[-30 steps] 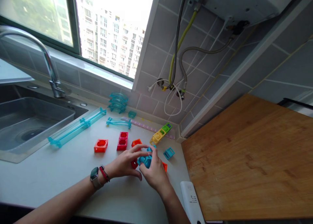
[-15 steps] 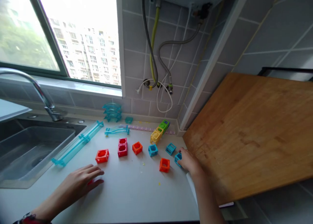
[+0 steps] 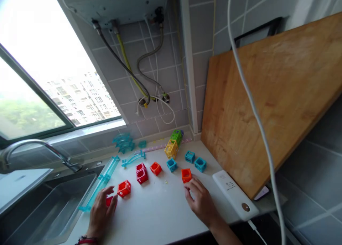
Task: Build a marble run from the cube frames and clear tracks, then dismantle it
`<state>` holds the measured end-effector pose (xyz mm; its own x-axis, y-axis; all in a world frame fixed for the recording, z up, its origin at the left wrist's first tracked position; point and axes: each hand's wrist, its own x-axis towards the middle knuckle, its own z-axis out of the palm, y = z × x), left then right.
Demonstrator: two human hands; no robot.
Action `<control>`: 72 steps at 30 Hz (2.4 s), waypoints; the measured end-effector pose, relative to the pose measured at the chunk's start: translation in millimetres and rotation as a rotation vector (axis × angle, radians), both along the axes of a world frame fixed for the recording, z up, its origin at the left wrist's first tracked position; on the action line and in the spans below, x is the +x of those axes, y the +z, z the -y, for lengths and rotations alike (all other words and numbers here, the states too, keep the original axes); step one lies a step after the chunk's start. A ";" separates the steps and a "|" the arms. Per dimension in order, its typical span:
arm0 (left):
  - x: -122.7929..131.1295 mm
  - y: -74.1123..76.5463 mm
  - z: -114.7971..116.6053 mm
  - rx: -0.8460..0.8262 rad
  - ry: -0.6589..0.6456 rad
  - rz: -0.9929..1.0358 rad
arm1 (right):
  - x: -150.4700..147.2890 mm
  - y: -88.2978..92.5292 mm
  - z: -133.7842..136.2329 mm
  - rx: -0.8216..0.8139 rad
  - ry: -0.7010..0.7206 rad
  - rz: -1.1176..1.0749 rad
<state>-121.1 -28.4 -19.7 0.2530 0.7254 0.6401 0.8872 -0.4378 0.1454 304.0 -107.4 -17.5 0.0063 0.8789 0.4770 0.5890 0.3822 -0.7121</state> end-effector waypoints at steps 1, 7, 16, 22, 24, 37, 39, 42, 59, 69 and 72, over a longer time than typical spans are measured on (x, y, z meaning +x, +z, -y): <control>6.3 3.2 -1.0 0.019 0.015 0.032 | -1.8 -4.5 7.0 -0.032 0.039 -0.009; 108.8 56.3 -7.9 -0.146 -0.207 0.129 | -0.6 -5.1 6.6 -0.234 0.135 -0.067; 288.7 76.4 -120.2 -0.659 -0.090 0.092 | 0.2 -5.0 4.9 -0.271 0.129 -0.103; 322.0 74.8 -166.9 -0.843 0.022 0.118 | 0.2 -2.3 3.7 -0.245 0.107 -0.117; 315.3 78.2 -169.7 -0.876 -0.007 0.158 | 0.3 -0.9 3.4 -0.238 0.108 -0.128; 198.1 131.4 -62.8 -1.039 -0.434 0.936 | -24.8 18.3 -21.5 -0.187 0.105 -0.671; 195.4 124.7 -37.4 -1.027 -0.445 1.056 | -47.1 28.0 -33.2 -0.221 0.151 -0.774; 197.0 104.1 -9.9 -1.023 -0.486 1.262 | -79.8 35.4 -51.4 -0.239 0.224 -0.849; 176.3 48.5 -30.0 -1.180 -0.425 1.520 | -84.7 -5.7 -120.2 -0.475 0.014 -1.153; 147.7 37.9 -8.8 -0.910 -0.186 1.424 | -88.4 -25.6 -117.4 -0.233 -0.111 -0.579; 147.9 32.2 -7.2 -0.786 -0.183 1.486 | -86.5 -20.9 -108.7 -0.199 -0.077 -0.456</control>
<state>26.9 -21.2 12.4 -0.0818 0.9925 -0.0911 -0.2573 0.0673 0.9640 217.5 1.3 -38.4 0.2437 0.9412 0.2341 0.2221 0.1808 -0.9581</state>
